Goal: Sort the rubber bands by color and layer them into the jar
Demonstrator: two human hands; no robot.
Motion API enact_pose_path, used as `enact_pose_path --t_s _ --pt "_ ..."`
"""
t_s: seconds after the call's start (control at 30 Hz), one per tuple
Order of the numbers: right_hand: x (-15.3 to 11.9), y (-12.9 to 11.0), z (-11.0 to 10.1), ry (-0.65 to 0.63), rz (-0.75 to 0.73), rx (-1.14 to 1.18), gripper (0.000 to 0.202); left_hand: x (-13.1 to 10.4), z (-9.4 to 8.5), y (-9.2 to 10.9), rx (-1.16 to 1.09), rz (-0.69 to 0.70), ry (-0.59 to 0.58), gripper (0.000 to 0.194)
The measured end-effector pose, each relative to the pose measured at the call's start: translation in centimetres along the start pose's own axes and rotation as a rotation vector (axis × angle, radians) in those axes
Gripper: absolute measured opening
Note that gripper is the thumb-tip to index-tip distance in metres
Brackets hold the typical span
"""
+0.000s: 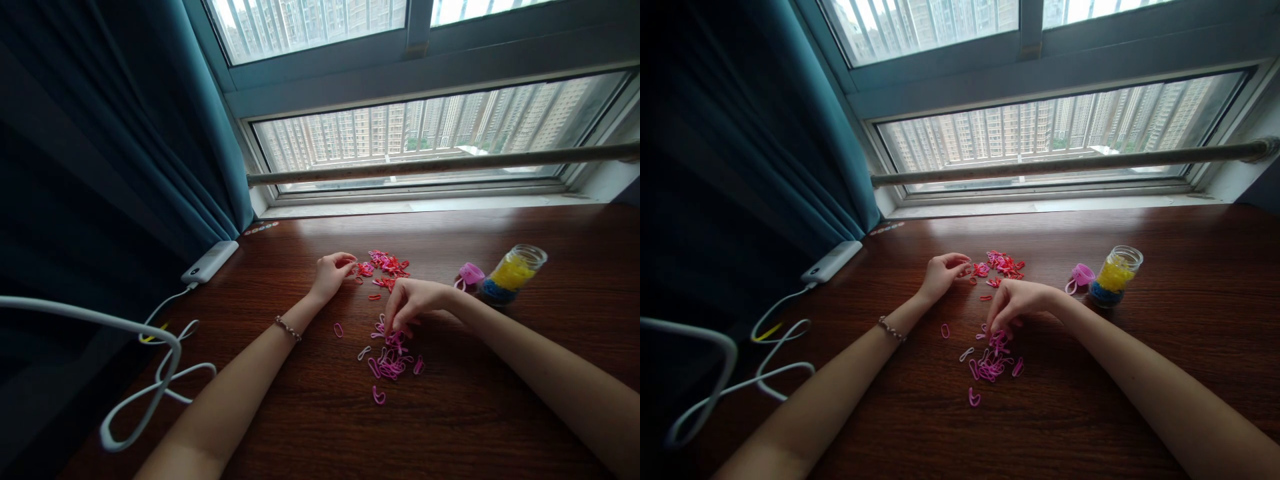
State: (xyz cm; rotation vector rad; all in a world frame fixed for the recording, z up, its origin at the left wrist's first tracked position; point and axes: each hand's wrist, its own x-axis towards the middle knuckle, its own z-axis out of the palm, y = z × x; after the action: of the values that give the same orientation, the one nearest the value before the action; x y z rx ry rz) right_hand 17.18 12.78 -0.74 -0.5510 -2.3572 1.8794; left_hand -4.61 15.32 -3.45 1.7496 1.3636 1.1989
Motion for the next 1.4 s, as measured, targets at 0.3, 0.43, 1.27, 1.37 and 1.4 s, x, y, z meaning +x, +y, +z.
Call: enact_pose_path --t_s 0.3,0.43,1.27,1.37,1.4 --pt "1.2 2.4 0.0 0.709 -0.35 -0.821 0.019 -1.6 -0.3 3.7 -0.115 0.117 -0.549 0.022" --pt "1.6 3.0 0.1 0.697 -0.302 -1.003 0.019 -2.7 0.3 5.5 -0.033 0.221 -0.899 0.019" --pt "1.2 3.3 -0.8 1.317 -0.156 -0.208 0.023 -0.9 -0.2 0.9 0.573 0.445 -0.301 0.021" --pt "1.1 3.2 -0.7 1.296 -0.166 -0.208 0.025 -0.6 -0.6 0.8 0.514 0.395 -0.269 0.022" --pt "1.1 3.2 -0.7 1.286 -0.166 -0.2 0.026 -0.5 -0.7 0.7 0.502 0.385 -0.256 0.023"
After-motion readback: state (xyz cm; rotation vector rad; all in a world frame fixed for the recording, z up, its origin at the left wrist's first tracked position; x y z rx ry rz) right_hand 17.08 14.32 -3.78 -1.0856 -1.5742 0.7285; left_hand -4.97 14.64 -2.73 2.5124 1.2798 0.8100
